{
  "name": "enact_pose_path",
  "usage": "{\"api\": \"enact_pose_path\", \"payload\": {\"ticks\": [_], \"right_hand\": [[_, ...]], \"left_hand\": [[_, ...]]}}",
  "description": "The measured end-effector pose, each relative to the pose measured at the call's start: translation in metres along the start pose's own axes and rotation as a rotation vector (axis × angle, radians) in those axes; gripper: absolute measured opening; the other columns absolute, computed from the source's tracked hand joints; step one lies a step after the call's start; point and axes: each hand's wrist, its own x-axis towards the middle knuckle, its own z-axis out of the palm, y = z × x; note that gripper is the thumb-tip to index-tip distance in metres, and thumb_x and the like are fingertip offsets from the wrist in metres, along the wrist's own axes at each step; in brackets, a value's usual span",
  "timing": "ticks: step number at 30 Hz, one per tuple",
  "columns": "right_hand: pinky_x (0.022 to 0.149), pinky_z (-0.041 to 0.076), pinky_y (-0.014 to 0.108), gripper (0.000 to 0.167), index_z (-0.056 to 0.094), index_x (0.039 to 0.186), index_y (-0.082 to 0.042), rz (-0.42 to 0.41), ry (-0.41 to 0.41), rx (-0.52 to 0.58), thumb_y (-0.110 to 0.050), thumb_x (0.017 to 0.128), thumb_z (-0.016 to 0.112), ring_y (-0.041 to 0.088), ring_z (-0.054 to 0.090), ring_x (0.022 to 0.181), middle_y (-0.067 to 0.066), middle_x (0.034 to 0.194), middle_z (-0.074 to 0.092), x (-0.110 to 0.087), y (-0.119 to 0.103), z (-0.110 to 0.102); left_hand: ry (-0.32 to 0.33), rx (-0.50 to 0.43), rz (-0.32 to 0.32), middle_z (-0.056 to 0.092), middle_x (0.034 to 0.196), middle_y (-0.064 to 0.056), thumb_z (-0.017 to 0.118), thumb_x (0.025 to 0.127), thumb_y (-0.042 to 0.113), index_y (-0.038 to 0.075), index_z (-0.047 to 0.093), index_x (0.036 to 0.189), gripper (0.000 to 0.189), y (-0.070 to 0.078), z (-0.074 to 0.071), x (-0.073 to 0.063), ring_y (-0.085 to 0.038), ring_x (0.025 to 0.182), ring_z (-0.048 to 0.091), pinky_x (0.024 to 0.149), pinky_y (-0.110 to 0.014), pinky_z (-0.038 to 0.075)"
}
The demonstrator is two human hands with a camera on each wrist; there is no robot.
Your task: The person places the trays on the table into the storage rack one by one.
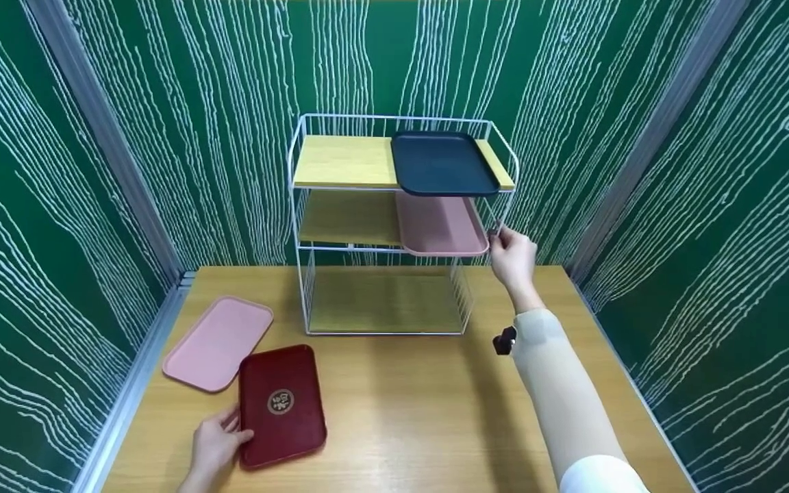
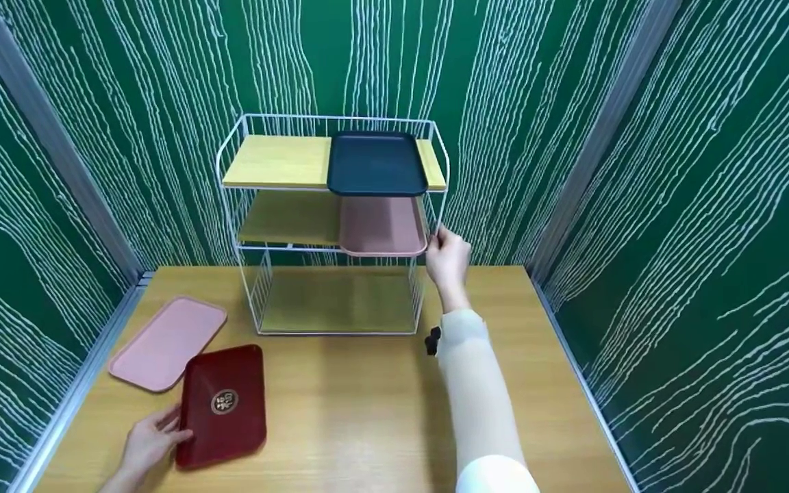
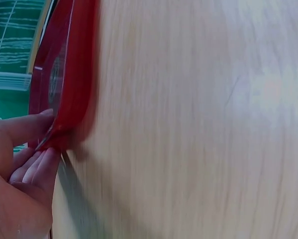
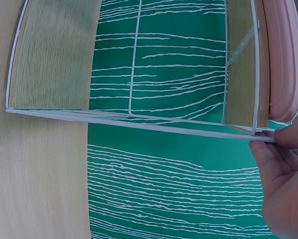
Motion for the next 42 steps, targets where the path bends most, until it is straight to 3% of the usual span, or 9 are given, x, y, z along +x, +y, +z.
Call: {"api": "enact_pose_path", "payload": {"ticks": [13, 21, 26, 30, 38, 42], "right_hand": [[0.055, 0.042, 0.022, 0.021, 0.081, 0.114, 0.0, 0.012, 0.0, 0.019, -0.006, 0.105, 0.063, 0.025, 0.065, 0.072, 0.016, 0.102, 0.081, -0.001, -0.003, -0.001], [0.055, 0.043, 0.022, 0.023, 0.081, 0.119, -0.002, 0.017, -0.006, 0.022, -0.007, 0.105, 0.063, 0.024, 0.068, 0.074, 0.015, 0.104, 0.081, -0.001, -0.001, -0.001], [0.057, 0.044, 0.028, 0.02, 0.083, 0.113, -0.004, 0.015, 0.012, 0.006, -0.008, 0.103, 0.066, 0.024, 0.067, 0.074, 0.012, 0.102, 0.082, 0.0, 0.001, 0.001], [0.056, 0.043, 0.026, 0.021, 0.082, 0.116, -0.004, 0.027, 0.008, 0.016, -0.008, 0.104, 0.065, 0.025, 0.066, 0.073, 0.013, 0.102, 0.081, -0.001, 0.001, 0.001], [0.054, 0.042, 0.025, 0.023, 0.081, 0.119, -0.003, 0.017, -0.001, 0.026, -0.006, 0.105, 0.063, 0.024, 0.065, 0.071, 0.016, 0.104, 0.081, -0.001, -0.001, 0.0], [0.053, 0.042, 0.027, 0.021, 0.081, 0.118, -0.003, 0.019, 0.007, 0.019, -0.005, 0.104, 0.065, 0.025, 0.064, 0.069, 0.015, 0.101, 0.081, -0.002, 0.0, 0.0]], "left_hand": [[-0.023, 0.004, -0.013, 0.042, 0.152, -0.038, 0.075, 0.074, -0.026, -0.02, 0.04, 0.15, 0.083, 0.001, 0.002, -0.001, -0.053, 0.141, 0.045, 0.107, -0.044, 0.047], [-0.006, 0.009, -0.05, 0.046, 0.148, -0.038, 0.067, 0.073, -0.026, -0.02, 0.043, 0.148, 0.08, 0.004, 0.002, -0.002, -0.053, 0.14, 0.046, 0.11, -0.045, 0.043], [0.025, 0.092, -0.074, 0.057, 0.141, -0.035, 0.066, 0.077, -0.02, -0.02, 0.052, 0.142, 0.067, 0.007, -0.002, 0.001, -0.049, 0.134, 0.056, 0.107, -0.043, 0.05], [0.05, 0.105, -0.065, 0.062, 0.135, -0.033, 0.066, 0.079, -0.018, -0.019, 0.059, 0.137, 0.059, 0.006, -0.004, 0.001, -0.047, 0.129, 0.062, 0.098, -0.036, 0.059], [0.051, 0.099, -0.025, 0.06, 0.137, -0.037, 0.063, 0.087, -0.017, -0.02, 0.057, 0.138, 0.051, 0.007, -0.004, 0.0, -0.05, 0.13, 0.061, 0.097, -0.034, 0.06], [0.059, 0.117, -0.008, 0.065, 0.132, -0.035, 0.066, 0.086, -0.014, -0.019, 0.06, 0.136, 0.05, 0.011, -0.006, -0.001, -0.049, 0.126, 0.064, 0.091, -0.027, 0.062]]}}
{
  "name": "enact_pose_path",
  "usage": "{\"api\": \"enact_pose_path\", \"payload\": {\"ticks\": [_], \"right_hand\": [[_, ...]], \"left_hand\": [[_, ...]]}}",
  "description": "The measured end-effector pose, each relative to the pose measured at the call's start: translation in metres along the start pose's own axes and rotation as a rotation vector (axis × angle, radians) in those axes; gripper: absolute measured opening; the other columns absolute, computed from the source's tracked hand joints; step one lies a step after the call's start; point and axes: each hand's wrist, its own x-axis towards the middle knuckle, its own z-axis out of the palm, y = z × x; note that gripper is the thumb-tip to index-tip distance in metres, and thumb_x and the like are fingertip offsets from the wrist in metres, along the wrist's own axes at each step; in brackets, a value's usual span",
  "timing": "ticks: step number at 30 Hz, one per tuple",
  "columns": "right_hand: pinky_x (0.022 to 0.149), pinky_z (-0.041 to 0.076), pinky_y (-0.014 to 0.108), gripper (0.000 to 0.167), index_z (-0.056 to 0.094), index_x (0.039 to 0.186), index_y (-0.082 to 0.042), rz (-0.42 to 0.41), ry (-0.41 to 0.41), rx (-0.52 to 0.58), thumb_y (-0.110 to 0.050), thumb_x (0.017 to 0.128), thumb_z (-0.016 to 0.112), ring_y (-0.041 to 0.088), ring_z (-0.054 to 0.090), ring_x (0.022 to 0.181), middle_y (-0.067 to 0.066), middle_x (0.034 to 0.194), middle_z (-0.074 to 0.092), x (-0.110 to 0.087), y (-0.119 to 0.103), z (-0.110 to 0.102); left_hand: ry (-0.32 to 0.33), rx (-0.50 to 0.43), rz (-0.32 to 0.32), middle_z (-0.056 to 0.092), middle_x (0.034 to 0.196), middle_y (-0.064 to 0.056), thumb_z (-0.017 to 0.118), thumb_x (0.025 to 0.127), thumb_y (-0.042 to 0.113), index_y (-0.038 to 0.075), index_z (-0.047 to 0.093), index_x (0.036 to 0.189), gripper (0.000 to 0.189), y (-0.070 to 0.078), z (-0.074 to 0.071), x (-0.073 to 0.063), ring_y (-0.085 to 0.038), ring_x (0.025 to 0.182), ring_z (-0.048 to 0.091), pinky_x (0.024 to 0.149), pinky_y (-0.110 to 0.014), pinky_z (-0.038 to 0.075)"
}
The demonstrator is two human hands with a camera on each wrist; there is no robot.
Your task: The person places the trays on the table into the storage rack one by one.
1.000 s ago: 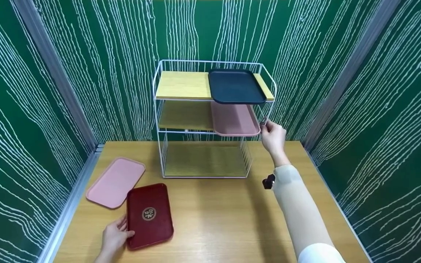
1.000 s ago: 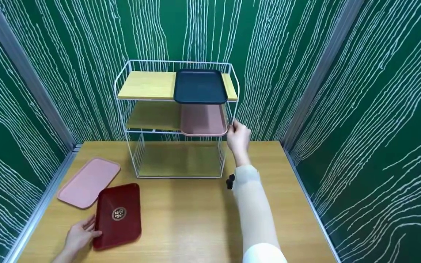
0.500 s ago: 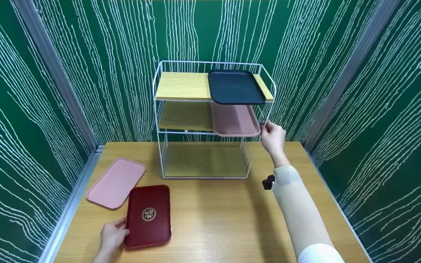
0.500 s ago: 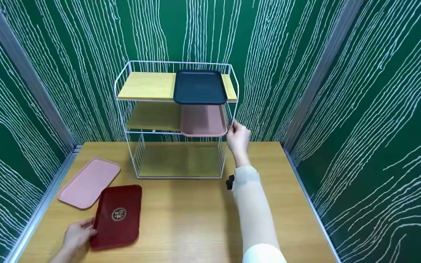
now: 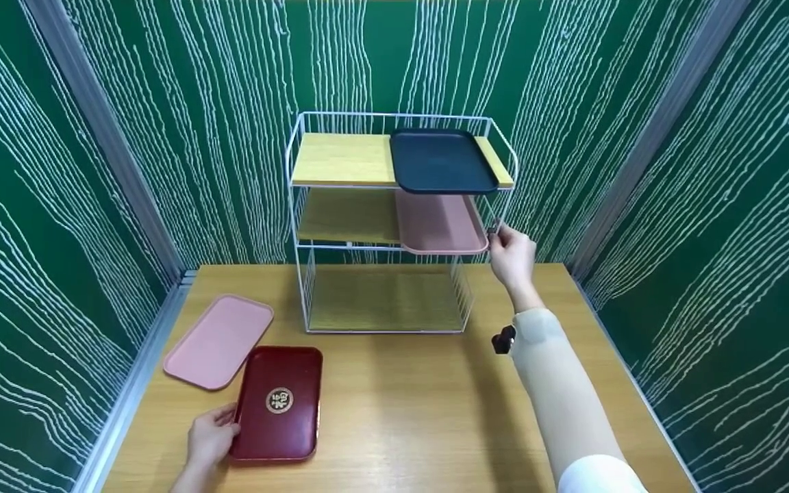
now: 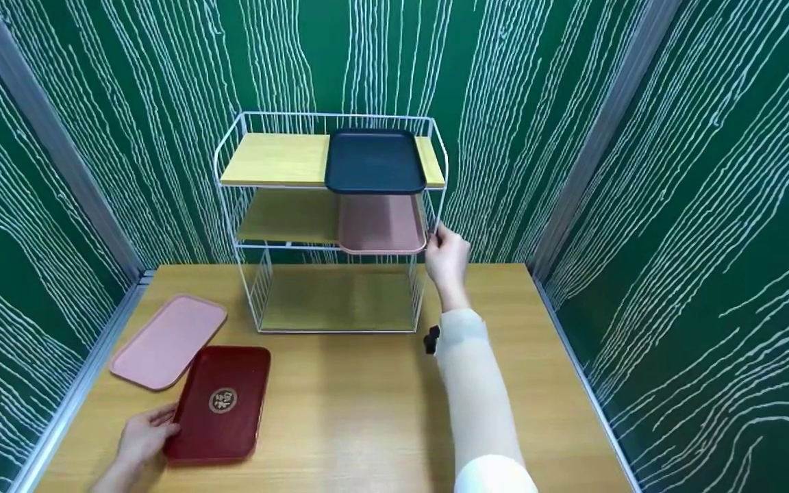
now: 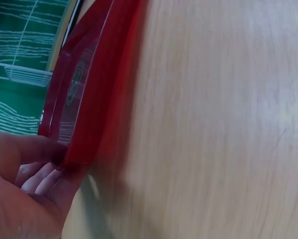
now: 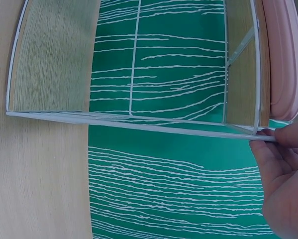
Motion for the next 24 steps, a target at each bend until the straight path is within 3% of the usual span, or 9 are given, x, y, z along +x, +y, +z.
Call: {"api": "enact_pose_path", "payload": {"ticks": [6, 11, 14, 24], "right_hand": [[0.056, 0.044, 0.026, 0.022, 0.08, 0.119, -0.001, -0.001, -0.001, 0.012, -0.004, 0.103, 0.065, 0.026, 0.067, 0.075, 0.017, 0.105, 0.08, 0.001, 0.003, 0.0], [0.056, 0.042, 0.025, 0.021, 0.081, 0.117, -0.002, 0.006, 0.007, 0.01, -0.004, 0.103, 0.066, 0.025, 0.065, 0.074, 0.014, 0.103, 0.081, 0.002, 0.004, 0.0], [0.057, 0.041, 0.024, 0.023, 0.081, 0.119, -0.002, 0.016, 0.0, 0.013, -0.005, 0.103, 0.065, 0.024, 0.064, 0.075, 0.015, 0.103, 0.081, 0.002, 0.003, -0.001], [0.061, 0.046, 0.024, 0.025, 0.078, 0.126, -0.001, 0.022, -0.017, 0.032, -0.005, 0.105, 0.064, 0.024, 0.069, 0.081, 0.016, 0.11, 0.08, 0.001, 0.001, 0.001]], "left_hand": [[-0.031, 0.013, 0.009, 0.066, 0.13, -0.035, 0.071, 0.087, -0.009, -0.017, 0.061, 0.137, 0.052, 0.002, -0.001, 0.003, -0.048, 0.127, 0.064, 0.094, -0.031, 0.062], [-0.067, -0.075, 0.036, 0.064, 0.133, -0.036, 0.066, 0.087, -0.014, -0.02, 0.056, 0.139, 0.053, 0.002, 0.003, 0.005, -0.049, 0.128, 0.063, 0.087, -0.019, 0.06], [-0.079, -0.123, 0.035, 0.064, 0.133, -0.036, 0.064, 0.087, -0.016, -0.02, 0.055, 0.139, 0.053, 0.005, 0.008, 0.005, -0.048, 0.127, 0.064, 0.085, -0.017, 0.059], [-0.122, -0.145, 0.018, 0.062, 0.139, -0.033, 0.068, 0.087, -0.014, -0.016, 0.056, 0.141, 0.056, 0.025, 0.04, 0.007, -0.049, 0.135, 0.058, 0.106, -0.038, 0.056]]}}
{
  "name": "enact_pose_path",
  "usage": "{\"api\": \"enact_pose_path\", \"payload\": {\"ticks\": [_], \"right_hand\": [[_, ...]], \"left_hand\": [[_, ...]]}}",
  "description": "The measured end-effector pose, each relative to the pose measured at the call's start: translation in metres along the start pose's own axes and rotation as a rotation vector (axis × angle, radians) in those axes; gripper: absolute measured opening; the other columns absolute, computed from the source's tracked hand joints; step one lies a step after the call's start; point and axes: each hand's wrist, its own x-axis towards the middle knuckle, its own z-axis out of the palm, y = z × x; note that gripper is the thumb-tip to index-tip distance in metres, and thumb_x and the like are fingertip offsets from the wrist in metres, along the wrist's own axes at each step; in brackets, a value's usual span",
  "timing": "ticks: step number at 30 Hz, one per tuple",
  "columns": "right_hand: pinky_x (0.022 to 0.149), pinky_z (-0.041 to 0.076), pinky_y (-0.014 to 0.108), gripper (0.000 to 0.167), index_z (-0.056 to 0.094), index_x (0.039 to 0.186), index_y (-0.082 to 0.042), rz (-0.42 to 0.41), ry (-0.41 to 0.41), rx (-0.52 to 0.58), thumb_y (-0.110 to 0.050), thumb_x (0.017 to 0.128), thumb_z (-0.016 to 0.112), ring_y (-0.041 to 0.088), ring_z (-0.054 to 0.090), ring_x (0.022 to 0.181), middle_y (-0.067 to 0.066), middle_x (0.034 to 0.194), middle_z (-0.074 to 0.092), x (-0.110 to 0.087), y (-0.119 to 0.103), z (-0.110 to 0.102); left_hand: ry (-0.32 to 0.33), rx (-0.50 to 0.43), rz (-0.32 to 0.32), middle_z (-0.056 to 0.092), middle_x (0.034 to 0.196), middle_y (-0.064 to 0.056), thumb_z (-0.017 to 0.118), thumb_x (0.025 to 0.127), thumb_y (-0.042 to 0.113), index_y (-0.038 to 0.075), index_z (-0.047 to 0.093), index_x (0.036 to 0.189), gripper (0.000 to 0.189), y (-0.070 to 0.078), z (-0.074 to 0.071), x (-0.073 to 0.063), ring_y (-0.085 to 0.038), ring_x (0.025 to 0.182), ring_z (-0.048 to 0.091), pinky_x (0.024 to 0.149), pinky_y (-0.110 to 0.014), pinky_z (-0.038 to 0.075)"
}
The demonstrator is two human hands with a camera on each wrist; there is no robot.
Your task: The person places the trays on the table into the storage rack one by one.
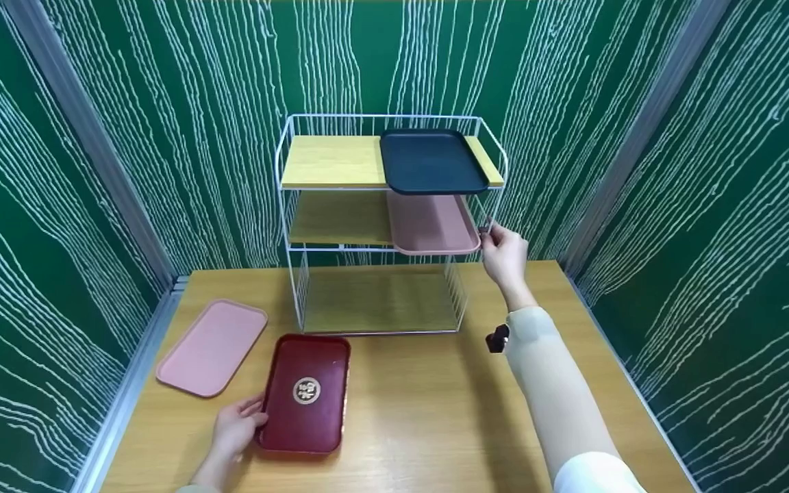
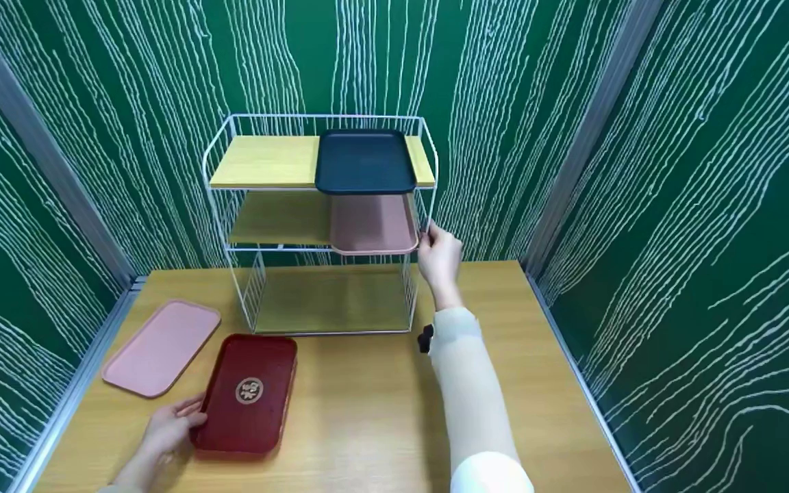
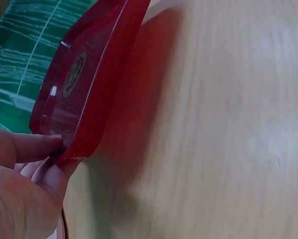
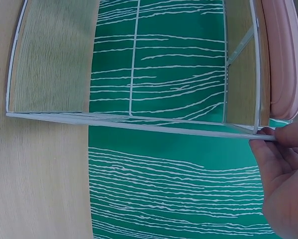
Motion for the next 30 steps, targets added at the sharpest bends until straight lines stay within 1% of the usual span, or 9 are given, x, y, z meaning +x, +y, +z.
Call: {"api": "enact_pose_path", "payload": {"ticks": [4, 8, 11, 15, 19, 21, 25, 28, 30], "right_hand": [[0.064, 0.05, 0.03, 0.026, 0.078, 0.126, -0.001, -0.008, 0.002, -0.006, -0.005, 0.105, 0.064, 0.026, 0.07, 0.084, 0.017, 0.113, 0.079, 0.001, 0.001, 0.0], [0.065, 0.051, 0.034, 0.025, 0.079, 0.124, -0.001, -0.013, 0.012, -0.009, -0.003, 0.104, 0.064, 0.027, 0.069, 0.083, 0.018, 0.111, 0.08, 0.002, 0.002, -0.001], [0.064, 0.05, 0.03, 0.024, 0.079, 0.122, -0.001, -0.016, 0.008, -0.008, -0.003, 0.103, 0.064, 0.026, 0.069, 0.081, 0.017, 0.109, 0.08, 0.001, 0.002, -0.002], [0.059, 0.047, 0.02, 0.025, 0.078, 0.125, 0.0, -0.023, 0.005, 0.005, -0.004, 0.104, 0.064, 0.024, 0.07, 0.079, 0.018, 0.109, 0.08, 0.0, 0.002, -0.002], [0.055, 0.043, 0.015, 0.027, 0.077, 0.127, -0.001, -0.034, 0.01, 0.009, -0.004, 0.104, 0.064, 0.023, 0.069, 0.077, 0.019, 0.11, 0.079, 0.001, 0.002, -0.001], [0.056, 0.043, 0.016, 0.027, 0.077, 0.127, -0.001, -0.033, 0.006, 0.006, -0.004, 0.104, 0.064, 0.023, 0.068, 0.077, 0.018, 0.112, 0.079, 0.002, 0.002, -0.001], [0.058, 0.044, 0.019, 0.024, 0.08, 0.123, -0.002, -0.031, 0.015, -0.017, -0.006, 0.105, 0.064, 0.023, 0.068, 0.078, 0.015, 0.11, 0.08, 0.003, 0.002, -0.001], [0.056, 0.044, 0.021, 0.022, 0.081, 0.12, -0.003, -0.026, 0.025, -0.019, -0.005, 0.104, 0.065, 0.023, 0.067, 0.075, 0.015, 0.107, 0.081, 0.001, 0.002, 0.0], [0.054, 0.044, 0.022, 0.024, 0.079, 0.123, -0.002, -0.016, 0.015, -0.01, -0.004, 0.104, 0.065, 0.023, 0.066, 0.072, 0.015, 0.107, 0.08, -0.002, 0.002, 0.003]], "left_hand": [[-0.025, -0.068, 0.007, 0.061, 0.14, -0.034, 0.068, 0.087, -0.015, -0.016, 0.056, 0.142, 0.056, 0.007, 0.026, 0.008, -0.05, 0.135, 0.057, 0.106, -0.042, 0.056], [-0.075, -0.138, 0.045, 0.058, 0.141, -0.038, 0.065, 0.087, -0.017, -0.02, 0.053, 0.142, 0.057, 0.012, 0.055, 0.016, -0.053, 0.135, 0.055, 0.103, -0.043, 0.058], [-0.108, -0.166, 0.072, 0.056, 0.141, -0.04, 0.063, 0.086, -0.018, -0.022, 0.051, 0.141, 0.057, 0.014, 0.075, 0.022, -0.054, 0.135, 0.055, 0.103, -0.042, 0.059], [-0.125, -0.209, 0.079, 0.056, 0.14, -0.042, 0.06, 0.084, -0.02, -0.025, 0.05, 0.14, 0.058, 0.017, 0.102, 0.031, -0.056, 0.134, 0.054, 0.102, -0.043, 0.059], [-0.123, -0.249, 0.068, 0.053, 0.141, -0.045, 0.058, 0.083, -0.021, -0.027, 0.047, 0.14, 0.058, 0.02, 0.132, 0.039, -0.057, 0.136, 0.052, 0.106, -0.047, 0.057], [-0.119, -0.251, 0.046, 0.052, 0.143, -0.044, 0.058, 0.084, -0.022, -0.026, 0.047, 0.14, 0.058, 0.024, 0.148, 0.043, -0.057, 0.138, 0.05, 0.108, -0.049, 0.055], [-0.1, -0.241, 0.006, 0.055, 0.143, -0.041, 0.06, 0.083, -0.021, -0.024, 0.05, 0.141, 0.058, 0.035, 0.179, 0.05, -0.053, 0.14, 0.05, 0.108, -0.047, 0.055], [-0.081, -0.234, -0.012, 0.058, 0.142, -0.038, 0.06, 0.082, -0.021, -0.022, 0.052, 0.141, 0.06, 0.043, 0.199, 0.054, -0.05, 0.139, 0.053, 0.108, -0.046, 0.056], [-0.062, -0.23, -0.025, 0.061, 0.141, -0.036, 0.06, 0.081, -0.021, -0.019, 0.055, 0.14, 0.06, 0.047, 0.209, 0.056, -0.048, 0.137, 0.056, 0.107, -0.046, 0.056]]}}
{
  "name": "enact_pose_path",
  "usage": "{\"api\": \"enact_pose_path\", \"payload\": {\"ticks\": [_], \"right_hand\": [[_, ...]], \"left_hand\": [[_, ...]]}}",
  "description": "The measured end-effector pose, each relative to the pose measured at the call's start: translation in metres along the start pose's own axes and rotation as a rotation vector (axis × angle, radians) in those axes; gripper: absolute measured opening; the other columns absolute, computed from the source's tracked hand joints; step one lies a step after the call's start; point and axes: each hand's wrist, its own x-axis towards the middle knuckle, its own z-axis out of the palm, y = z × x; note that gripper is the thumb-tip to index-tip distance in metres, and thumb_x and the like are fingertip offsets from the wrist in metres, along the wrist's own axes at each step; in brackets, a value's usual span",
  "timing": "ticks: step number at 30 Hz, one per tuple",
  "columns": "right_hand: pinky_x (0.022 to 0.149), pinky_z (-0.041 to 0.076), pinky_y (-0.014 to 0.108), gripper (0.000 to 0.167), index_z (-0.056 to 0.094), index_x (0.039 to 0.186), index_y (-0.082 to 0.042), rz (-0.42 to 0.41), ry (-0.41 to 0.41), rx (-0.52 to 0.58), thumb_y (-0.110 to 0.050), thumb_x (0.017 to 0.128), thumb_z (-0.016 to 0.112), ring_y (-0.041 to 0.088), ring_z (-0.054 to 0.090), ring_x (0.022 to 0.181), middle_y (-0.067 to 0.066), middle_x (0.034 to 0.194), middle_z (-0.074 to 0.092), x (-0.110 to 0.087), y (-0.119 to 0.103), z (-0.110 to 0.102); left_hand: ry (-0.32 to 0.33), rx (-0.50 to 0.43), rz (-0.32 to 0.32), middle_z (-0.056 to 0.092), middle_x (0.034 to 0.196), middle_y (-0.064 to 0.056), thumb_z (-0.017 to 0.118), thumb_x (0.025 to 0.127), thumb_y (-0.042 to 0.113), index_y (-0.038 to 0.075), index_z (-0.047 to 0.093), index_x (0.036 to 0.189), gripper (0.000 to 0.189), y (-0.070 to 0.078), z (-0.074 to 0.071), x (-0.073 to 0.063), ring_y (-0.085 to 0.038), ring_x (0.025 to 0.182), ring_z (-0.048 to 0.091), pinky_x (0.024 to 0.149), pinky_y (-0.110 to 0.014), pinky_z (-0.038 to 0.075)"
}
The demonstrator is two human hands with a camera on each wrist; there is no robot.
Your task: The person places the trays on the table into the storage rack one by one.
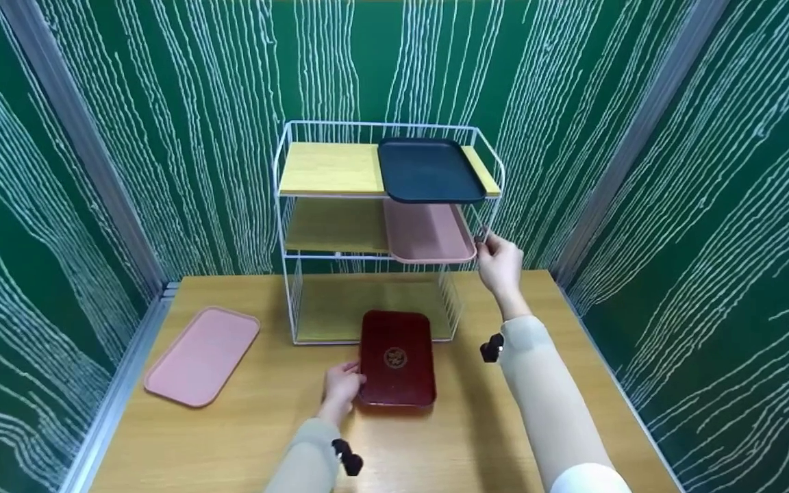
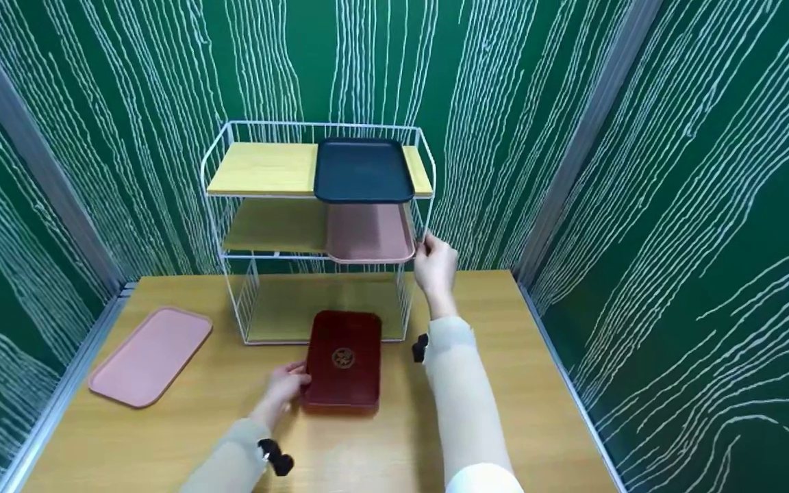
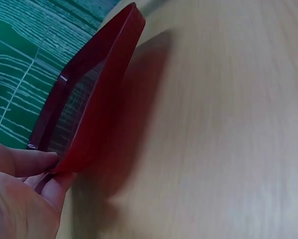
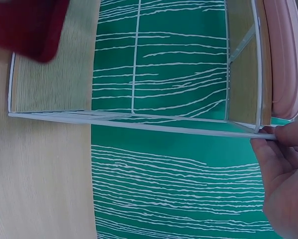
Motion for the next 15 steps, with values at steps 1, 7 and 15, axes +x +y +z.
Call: {"api": "enact_pose_path", "payload": {"ticks": [1, 7, 15], "right_hand": [[0.054, 0.044, 0.022, 0.025, 0.079, 0.125, -0.002, 0.005, -0.007, 0.003, -0.004, 0.104, 0.065, 0.023, 0.065, 0.071, 0.015, 0.108, 0.08, 0.001, -0.001, -0.001], [0.051, 0.042, 0.022, 0.025, 0.079, 0.125, -0.003, 0.03, -0.018, 0.01, -0.004, 0.105, 0.063, 0.019, 0.06, 0.067, 0.015, 0.106, 0.08, -0.003, 0.0, -0.003], [0.054, 0.044, 0.02, 0.026, 0.078, 0.127, -0.003, 0.008, 0.001, 0.011, -0.004, 0.104, 0.065, 0.021, 0.065, 0.072, 0.015, 0.108, 0.081, -0.002, -0.004, -0.003]], "left_hand": [[0.004, -0.004, 0.002, 0.062, 0.14, -0.035, 0.06, 0.08, -0.021, -0.019, 0.057, 0.139, 0.06, 0.002, 0.008, 0.002, -0.048, 0.135, 0.057, 0.106, -0.046, 0.057], [0.037, 0.009, -0.006, 0.067, 0.136, -0.031, 0.059, 0.083, -0.019, -0.014, 0.062, 0.138, 0.055, 0.005, 0.036, 0.01, -0.045, 0.131, 0.062, 0.11, -0.048, 0.054], [0.147, 0.022, 0.025, 0.07, 0.129, -0.031, 0.06, 0.088, -0.016, -0.012, 0.067, 0.133, 0.046, 0.011, 0.052, 0.018, -0.043, 0.123, 0.067, 0.102, -0.046, 0.059]]}}
